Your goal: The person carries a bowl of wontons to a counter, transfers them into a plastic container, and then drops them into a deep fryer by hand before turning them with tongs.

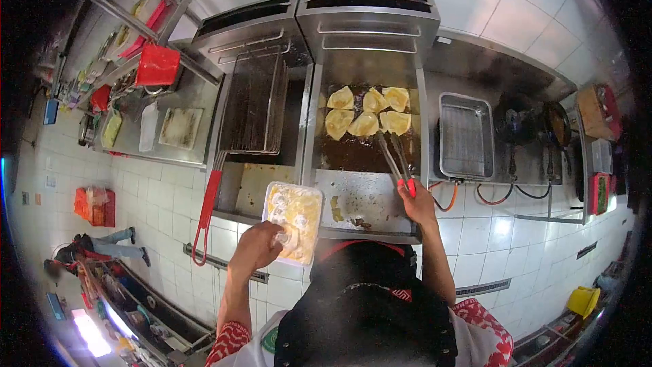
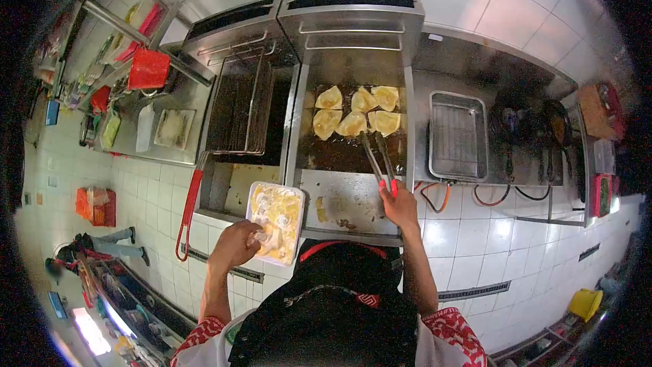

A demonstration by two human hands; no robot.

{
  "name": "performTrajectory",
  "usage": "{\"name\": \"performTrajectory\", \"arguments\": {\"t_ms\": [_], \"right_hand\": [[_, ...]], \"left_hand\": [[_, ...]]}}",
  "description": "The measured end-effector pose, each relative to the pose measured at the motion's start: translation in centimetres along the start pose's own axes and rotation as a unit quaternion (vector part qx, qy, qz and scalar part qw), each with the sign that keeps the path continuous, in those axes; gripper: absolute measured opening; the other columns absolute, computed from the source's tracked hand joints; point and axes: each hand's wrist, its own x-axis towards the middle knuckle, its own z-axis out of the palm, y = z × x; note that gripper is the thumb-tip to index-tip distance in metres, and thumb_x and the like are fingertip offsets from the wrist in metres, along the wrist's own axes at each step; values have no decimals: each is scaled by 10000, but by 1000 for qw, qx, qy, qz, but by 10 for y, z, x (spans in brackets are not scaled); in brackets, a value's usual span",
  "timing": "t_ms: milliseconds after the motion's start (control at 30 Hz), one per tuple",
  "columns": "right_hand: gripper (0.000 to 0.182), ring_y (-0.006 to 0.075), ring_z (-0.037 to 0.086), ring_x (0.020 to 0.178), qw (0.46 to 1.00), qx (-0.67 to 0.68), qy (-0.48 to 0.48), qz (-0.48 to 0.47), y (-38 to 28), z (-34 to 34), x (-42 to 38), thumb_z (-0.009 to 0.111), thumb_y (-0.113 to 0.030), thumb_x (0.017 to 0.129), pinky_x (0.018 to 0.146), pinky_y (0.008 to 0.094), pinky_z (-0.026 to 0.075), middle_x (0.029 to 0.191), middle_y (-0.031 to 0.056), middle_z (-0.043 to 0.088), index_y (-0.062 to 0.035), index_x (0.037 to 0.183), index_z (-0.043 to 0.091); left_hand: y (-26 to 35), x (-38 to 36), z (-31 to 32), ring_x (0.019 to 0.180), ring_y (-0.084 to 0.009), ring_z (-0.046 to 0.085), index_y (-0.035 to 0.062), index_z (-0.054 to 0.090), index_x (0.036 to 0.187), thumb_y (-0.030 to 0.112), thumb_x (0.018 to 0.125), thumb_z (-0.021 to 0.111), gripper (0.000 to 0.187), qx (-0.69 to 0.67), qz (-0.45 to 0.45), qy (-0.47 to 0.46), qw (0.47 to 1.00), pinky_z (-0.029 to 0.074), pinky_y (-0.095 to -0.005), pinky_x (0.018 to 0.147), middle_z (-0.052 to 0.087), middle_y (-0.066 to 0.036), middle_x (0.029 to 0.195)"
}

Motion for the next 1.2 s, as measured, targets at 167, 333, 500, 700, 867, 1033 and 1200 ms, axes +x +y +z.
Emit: {"name": "performTrajectory", "arguments": {"t_ms": [167, 333, 500, 700, 867, 1033, 1200], "right_hand": [[400, 433, 573, 801, 999, 20, 34, -7, 2, -10, -5, 560, -424, 840, 654, 475, 435, 783, 229, 598, -34, 930, 535], [358, 408, 586, 772, 992, 52, 105, -37, -4, -29, -18, 567, -375, 849, 626, 443, 438, 756, 216, 591, -24, 914, 538], [313, 392, 590, 728, 986, 87, 131, -60, -2, -46, -25, 583, -313, 843, 614, 420, 442, 736, 214, 586, -7, 891, 540], [326, 379, 611, 794, 990, 73, 116, 22, -11, -62, -43, 570, -327, 847, 676, 432, 461, 811, 218, 615, -25, 971, 558], [473, 369, 616, 851, 989, 102, 98, 50, 5, -58, -49, 568, -402, 847, 729, 428, 468, 898, 207, 632, -24, 1129, 530], [408, 313, 604, 796, 991, 69, 105, 50, 7, -63, -49, 577, -361, 855, 702, 391, 462, 862, 173, 621, -17, 1070, 542], [316, 279, 590, 737, 989, 80, 117, 44, 3, -68, -47, 580, -315, 864, 685, 367, 455, 806, 149, 612, -22, 982, 571]], "left_hand": [[28, 26, -28, 928, -336, 569, 36, 621, 990, 118, 710, 607, 292, -39, 62, 75, 994, 461, -401, 818, 605, -153, 961], [69, 113, -22, 955, -352, 543, 50, 590, 1033, 115, 724, 577, 316, -32, 238, 166, 956, 447, -419, 824, 575, -160, 1000], [105, 221, 18, 1017, -339, 535, 40, 587, 1037, 94, 744, 569, 299, 15, 288, 114, 951, 448, -411, 867, 570, -175, 1073], [145, 283, 38, 980, -340, 551, 25, 574, 1032, 86, 730, 594, 308, 78, 353, 42, 932, 467, -412, 827, 564, -160, 1023], [159, 302, 45, 935, -334, 581, 26, 598, 959, 76, 719, 613, 245, 93, 339, 41, 935, 486, -421, 775, 586, -154, 909], [146, 313, 42, 915, -342, 585, 38, 580, 973, 95, 730, 632, 255, 141, 277, -30, 950, 478, -426, 777, 573, -157, 1006], [131, 312, 40, 948, -341, 574, 39, 575, 995, 102, 739, 626, 269, 111, 261, -2, 959, 468, -425, 808, 576, -155, 1008]]}}
